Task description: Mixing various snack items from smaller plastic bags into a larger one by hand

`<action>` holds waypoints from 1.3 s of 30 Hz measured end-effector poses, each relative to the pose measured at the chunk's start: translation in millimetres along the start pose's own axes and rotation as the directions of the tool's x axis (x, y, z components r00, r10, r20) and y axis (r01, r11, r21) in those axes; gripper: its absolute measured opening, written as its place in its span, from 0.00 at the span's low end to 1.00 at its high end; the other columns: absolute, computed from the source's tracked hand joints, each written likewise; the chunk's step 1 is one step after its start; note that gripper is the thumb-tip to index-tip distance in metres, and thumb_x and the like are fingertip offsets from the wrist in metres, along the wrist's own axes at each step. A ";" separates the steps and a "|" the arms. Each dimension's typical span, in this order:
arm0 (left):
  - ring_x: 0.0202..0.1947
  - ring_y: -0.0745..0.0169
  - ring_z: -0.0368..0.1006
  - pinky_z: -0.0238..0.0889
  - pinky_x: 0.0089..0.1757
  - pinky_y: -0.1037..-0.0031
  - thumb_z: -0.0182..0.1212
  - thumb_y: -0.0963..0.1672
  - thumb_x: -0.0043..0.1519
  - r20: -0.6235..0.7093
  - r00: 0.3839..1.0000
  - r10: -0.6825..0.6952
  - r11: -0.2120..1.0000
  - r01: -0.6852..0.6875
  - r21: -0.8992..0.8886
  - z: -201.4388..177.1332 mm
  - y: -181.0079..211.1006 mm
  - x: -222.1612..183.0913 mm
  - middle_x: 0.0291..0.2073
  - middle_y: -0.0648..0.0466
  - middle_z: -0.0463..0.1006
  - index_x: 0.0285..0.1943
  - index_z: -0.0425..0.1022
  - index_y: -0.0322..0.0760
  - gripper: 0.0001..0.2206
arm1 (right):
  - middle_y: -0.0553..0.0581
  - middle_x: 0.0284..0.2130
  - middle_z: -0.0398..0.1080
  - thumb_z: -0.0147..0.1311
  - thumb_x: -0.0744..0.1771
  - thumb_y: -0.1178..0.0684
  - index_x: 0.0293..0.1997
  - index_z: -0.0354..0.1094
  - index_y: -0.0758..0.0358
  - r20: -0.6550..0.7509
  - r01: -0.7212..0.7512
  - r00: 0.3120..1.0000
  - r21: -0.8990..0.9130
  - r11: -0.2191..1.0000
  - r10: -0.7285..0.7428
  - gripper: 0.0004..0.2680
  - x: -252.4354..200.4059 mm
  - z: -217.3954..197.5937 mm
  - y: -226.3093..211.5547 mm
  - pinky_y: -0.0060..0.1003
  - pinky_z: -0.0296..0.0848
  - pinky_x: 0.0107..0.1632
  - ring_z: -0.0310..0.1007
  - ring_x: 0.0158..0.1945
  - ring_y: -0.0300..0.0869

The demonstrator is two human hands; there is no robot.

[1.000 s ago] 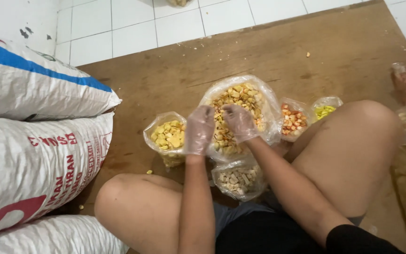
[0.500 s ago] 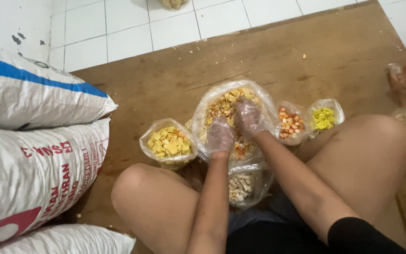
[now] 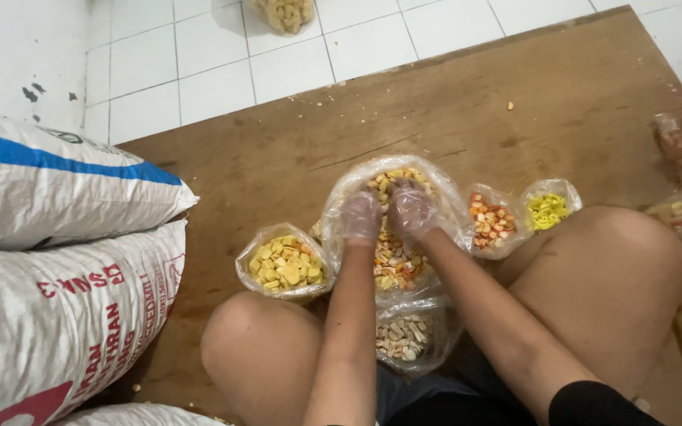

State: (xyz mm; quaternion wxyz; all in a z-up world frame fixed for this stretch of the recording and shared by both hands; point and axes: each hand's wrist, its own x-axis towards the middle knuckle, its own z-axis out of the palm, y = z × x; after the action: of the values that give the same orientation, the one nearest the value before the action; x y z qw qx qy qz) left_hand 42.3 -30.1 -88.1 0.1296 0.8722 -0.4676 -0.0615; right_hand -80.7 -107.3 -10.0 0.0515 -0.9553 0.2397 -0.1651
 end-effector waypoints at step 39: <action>0.40 0.45 0.81 0.73 0.45 0.63 0.54 0.38 0.58 -0.397 0.918 -0.016 0.940 -0.122 -0.319 -144.2 10.4 -85.8 0.32 0.43 0.82 0.41 0.80 0.39 0.09 | 0.55 0.36 0.78 0.65 0.62 0.52 0.45 0.78 0.52 0.312 -0.471 0.801 0.855 0.217 0.510 0.09 -15.1 7.1 19.0 0.34 0.82 0.30 0.81 0.34 0.41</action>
State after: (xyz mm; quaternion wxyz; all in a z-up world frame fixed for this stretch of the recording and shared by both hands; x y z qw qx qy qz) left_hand 19.3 60.0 51.9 0.3701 0.8183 -0.4380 0.0395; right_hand -99.2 -116.7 -24.4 0.6046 -0.6386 0.3990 -0.2596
